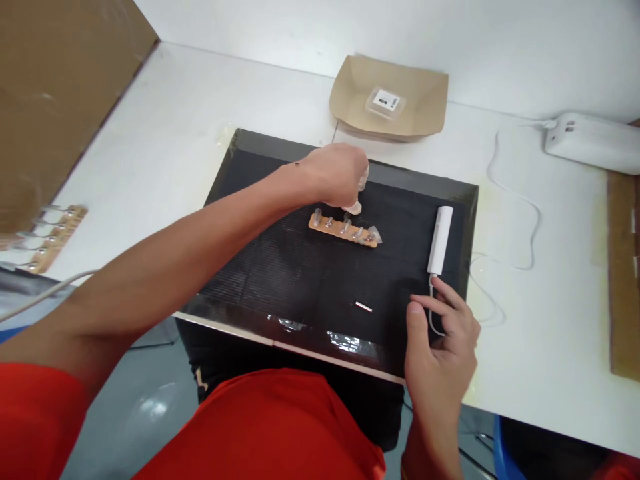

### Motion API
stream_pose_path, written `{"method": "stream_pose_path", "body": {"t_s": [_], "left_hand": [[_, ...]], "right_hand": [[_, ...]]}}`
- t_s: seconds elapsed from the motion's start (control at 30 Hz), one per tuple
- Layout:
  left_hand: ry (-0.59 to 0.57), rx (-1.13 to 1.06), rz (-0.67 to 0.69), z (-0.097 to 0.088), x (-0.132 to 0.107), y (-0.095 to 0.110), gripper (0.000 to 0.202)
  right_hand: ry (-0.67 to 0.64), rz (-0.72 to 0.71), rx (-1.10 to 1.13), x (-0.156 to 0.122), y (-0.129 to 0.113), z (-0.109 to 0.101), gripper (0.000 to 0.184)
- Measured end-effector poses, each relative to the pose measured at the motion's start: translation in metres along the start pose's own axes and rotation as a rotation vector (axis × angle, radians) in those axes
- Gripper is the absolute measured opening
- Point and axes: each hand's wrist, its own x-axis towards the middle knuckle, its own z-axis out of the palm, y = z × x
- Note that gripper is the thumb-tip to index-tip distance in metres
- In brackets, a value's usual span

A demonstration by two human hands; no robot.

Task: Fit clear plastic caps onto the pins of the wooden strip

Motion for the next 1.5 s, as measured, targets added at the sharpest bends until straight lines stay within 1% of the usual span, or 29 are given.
{"method": "stream_pose_path", "body": {"t_s": [0.13,0.2,0.27,0.37,0.47,0.53,0.67,0.8,0.97,1.2,1.33,1.5], "left_hand": [[0.050,-0.024,0.008,-0.004,-0.001,-0.017,0.036],[0.089,-0.029,0.011,-0.004,-0.003,-0.024,0.031],[0.155,-0.018,0.018,-0.003,-0.005,-0.030,0.026],[0.245,0.011,-0.009,0.004,-0.009,-0.041,0.025],[0.279,-0.034,-0.033,0.015,-0.015,-0.053,0.025],[0.296,-0.093,-0.012,0.022,-0.018,-0.060,0.026],[0.345,-0.123,0.007,0.030,-0.021,-0.069,0.038],[0.351,-0.109,-0.058,0.031,-0.021,-0.069,0.043],[0.340,-0.145,-0.050,0.034,-0.016,-0.063,0.036],[0.434,-0.214,-0.054,0.044,-0.008,-0.059,0.024],[0.478,-0.235,-0.015,0.042,-0.012,-0.057,0.016],[0.546,-0.217,0.016,0.034,-0.029,-0.054,0.018]], "right_hand": [[-0.001,0.006,-0.013,0.000,0.001,0.000,0.022],[0.000,0.016,-0.011,0.000,0.001,-0.001,0.022],[-0.002,0.022,-0.003,0.000,0.002,-0.001,0.022],[-0.004,0.022,0.007,-0.001,0.003,-0.002,0.023],[0.000,0.024,0.008,-0.003,0.003,-0.002,0.025],[-0.001,0.035,0.008,-0.004,0.003,-0.003,0.026],[-0.003,0.073,0.009,-0.005,0.003,-0.005,0.028],[-0.005,0.087,0.010,-0.005,0.003,-0.006,0.029],[-0.010,0.089,-0.002,-0.007,0.004,-0.006,0.030],[-0.008,0.087,-0.010,-0.007,0.005,-0.005,0.030],[-0.007,0.093,-0.009,-0.008,0.004,-0.006,0.030],[-0.010,0.091,-0.002,-0.007,0.005,-0.005,0.030]]}}
